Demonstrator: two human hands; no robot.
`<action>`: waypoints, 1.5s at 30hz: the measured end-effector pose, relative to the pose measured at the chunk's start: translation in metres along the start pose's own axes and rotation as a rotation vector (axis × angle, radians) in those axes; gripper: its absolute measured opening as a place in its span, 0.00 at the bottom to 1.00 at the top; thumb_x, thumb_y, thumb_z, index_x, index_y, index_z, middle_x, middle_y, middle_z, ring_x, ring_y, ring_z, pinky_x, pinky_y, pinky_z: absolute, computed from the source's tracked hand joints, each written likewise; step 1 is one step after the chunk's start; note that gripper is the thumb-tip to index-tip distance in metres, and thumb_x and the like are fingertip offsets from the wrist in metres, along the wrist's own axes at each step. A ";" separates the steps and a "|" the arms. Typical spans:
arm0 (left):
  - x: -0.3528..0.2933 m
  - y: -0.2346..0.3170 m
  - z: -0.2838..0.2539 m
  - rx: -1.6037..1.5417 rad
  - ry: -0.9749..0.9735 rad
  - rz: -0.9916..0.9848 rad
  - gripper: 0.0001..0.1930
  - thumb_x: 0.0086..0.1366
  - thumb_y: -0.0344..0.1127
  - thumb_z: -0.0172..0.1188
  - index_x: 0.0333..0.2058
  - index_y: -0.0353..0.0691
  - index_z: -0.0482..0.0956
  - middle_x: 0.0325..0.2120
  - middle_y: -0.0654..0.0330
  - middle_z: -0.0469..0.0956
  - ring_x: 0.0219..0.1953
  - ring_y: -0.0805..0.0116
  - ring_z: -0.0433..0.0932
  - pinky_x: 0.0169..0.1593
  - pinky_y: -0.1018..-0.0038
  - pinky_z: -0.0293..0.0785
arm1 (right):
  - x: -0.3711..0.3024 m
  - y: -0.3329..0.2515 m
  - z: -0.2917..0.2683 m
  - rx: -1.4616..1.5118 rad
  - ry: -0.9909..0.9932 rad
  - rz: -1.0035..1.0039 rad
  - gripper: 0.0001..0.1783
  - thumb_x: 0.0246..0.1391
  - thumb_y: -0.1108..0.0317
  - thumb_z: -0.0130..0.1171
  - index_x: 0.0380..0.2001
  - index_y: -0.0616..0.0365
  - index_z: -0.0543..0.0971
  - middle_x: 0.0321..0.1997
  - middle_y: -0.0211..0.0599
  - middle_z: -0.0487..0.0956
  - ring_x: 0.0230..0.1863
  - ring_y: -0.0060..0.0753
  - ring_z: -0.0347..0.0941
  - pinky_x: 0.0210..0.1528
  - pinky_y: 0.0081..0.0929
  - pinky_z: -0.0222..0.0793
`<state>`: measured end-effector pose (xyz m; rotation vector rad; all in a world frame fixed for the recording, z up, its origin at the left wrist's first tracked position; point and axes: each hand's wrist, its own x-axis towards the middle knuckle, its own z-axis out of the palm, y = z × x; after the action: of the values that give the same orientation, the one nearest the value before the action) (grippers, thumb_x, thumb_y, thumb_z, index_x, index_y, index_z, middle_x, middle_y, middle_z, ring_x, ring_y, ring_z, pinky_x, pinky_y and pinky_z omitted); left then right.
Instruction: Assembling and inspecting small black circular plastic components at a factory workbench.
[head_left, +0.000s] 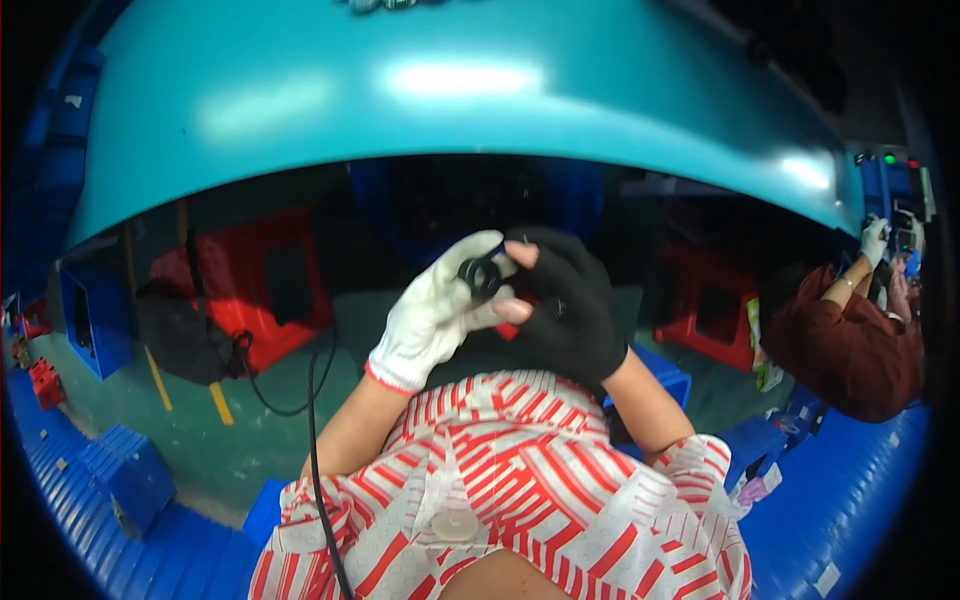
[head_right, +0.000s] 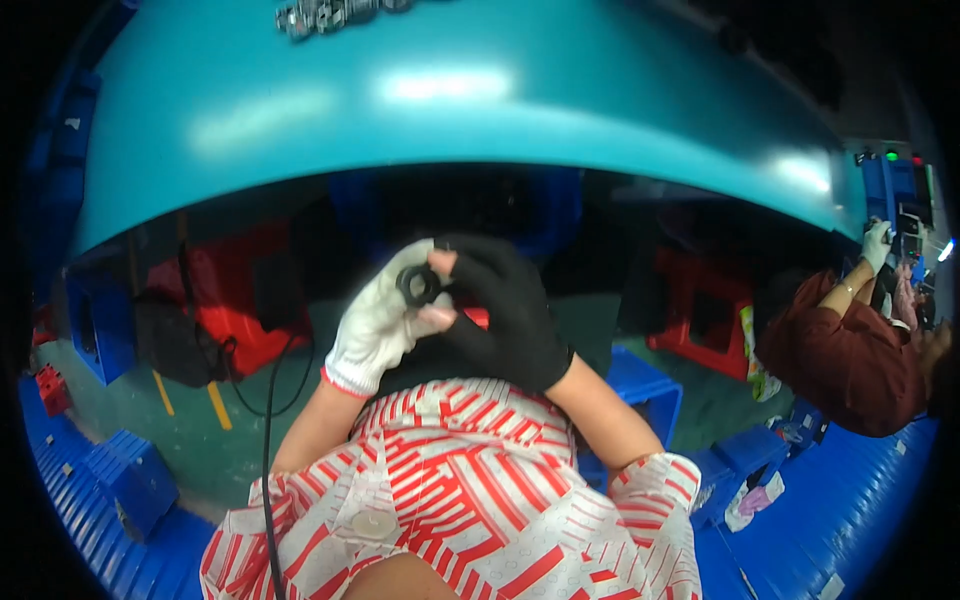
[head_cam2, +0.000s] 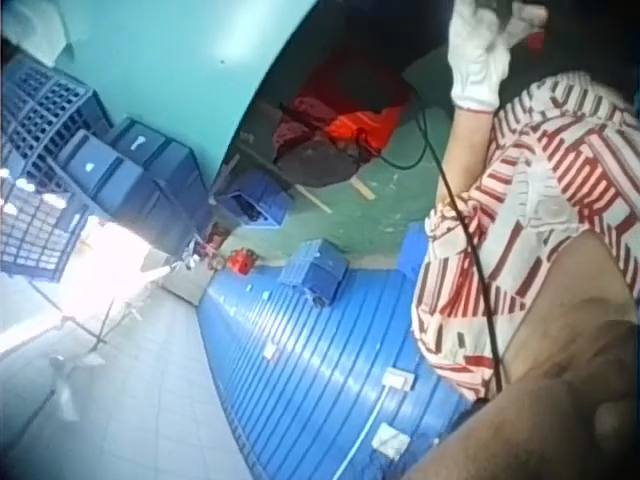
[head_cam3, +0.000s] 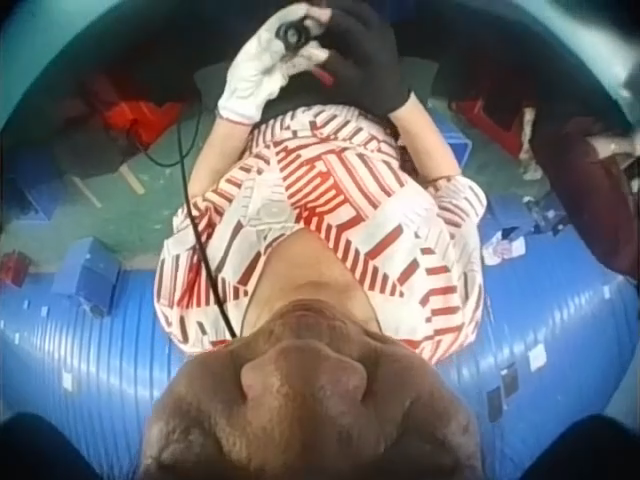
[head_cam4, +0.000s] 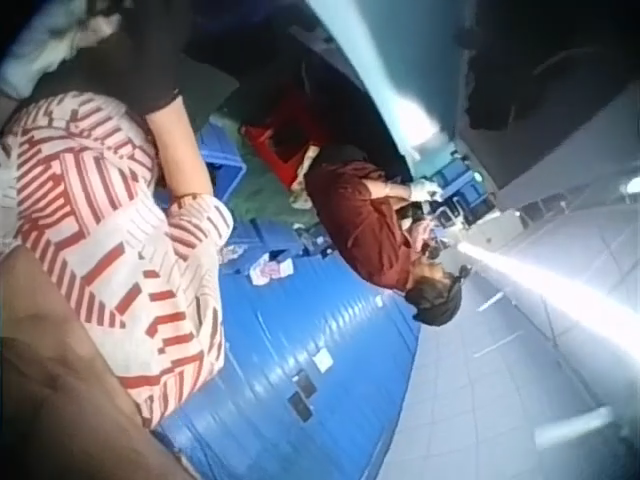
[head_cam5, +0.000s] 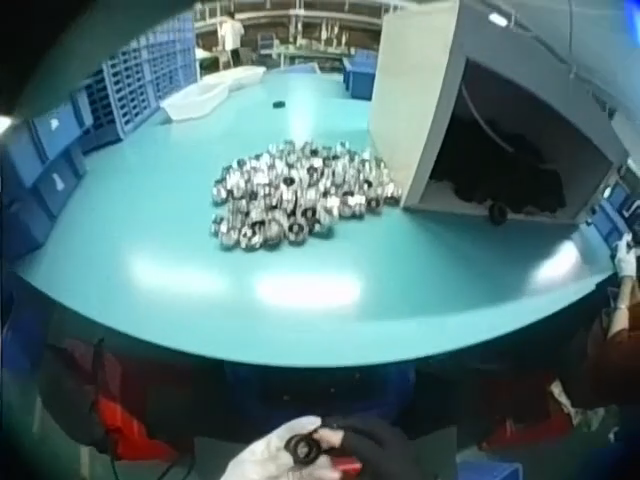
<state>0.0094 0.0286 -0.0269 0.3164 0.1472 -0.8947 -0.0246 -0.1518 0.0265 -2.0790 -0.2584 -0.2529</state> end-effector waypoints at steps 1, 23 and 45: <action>0.000 0.002 0.002 0.034 0.052 0.024 0.32 0.58 0.31 0.64 0.59 0.36 0.60 0.50 0.51 0.72 0.47 0.57 0.77 0.49 0.64 0.79 | 0.012 -0.007 -0.011 -0.009 0.035 -0.054 0.24 0.42 0.72 0.67 0.46 0.58 0.76 0.46 0.45 0.76 0.44 0.45 0.74 0.46 0.34 0.70; 0.002 0.009 -0.005 -0.071 0.030 0.040 0.26 0.59 0.26 0.61 0.55 0.32 0.64 0.48 0.48 0.70 0.45 0.53 0.78 0.47 0.65 0.81 | 0.196 0.048 -0.079 -0.243 0.322 -0.090 0.14 0.48 0.66 0.62 0.39 0.57 0.77 0.37 0.41 0.79 0.35 0.37 0.77 0.38 0.30 0.72; 0.007 0.004 0.021 -0.156 -0.127 -0.003 0.30 0.61 0.29 0.58 0.60 0.32 0.57 0.53 0.42 0.67 0.49 0.48 0.74 0.48 0.63 0.80 | 0.100 0.008 -0.069 -0.180 0.128 -0.092 0.15 0.47 0.67 0.63 0.39 0.60 0.77 0.33 0.39 0.79 0.30 0.31 0.76 0.33 0.24 0.71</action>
<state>0.0166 0.0184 -0.0086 0.1140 0.0992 -0.8983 0.0682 -0.2073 0.0824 -2.2199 -0.2620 -0.4790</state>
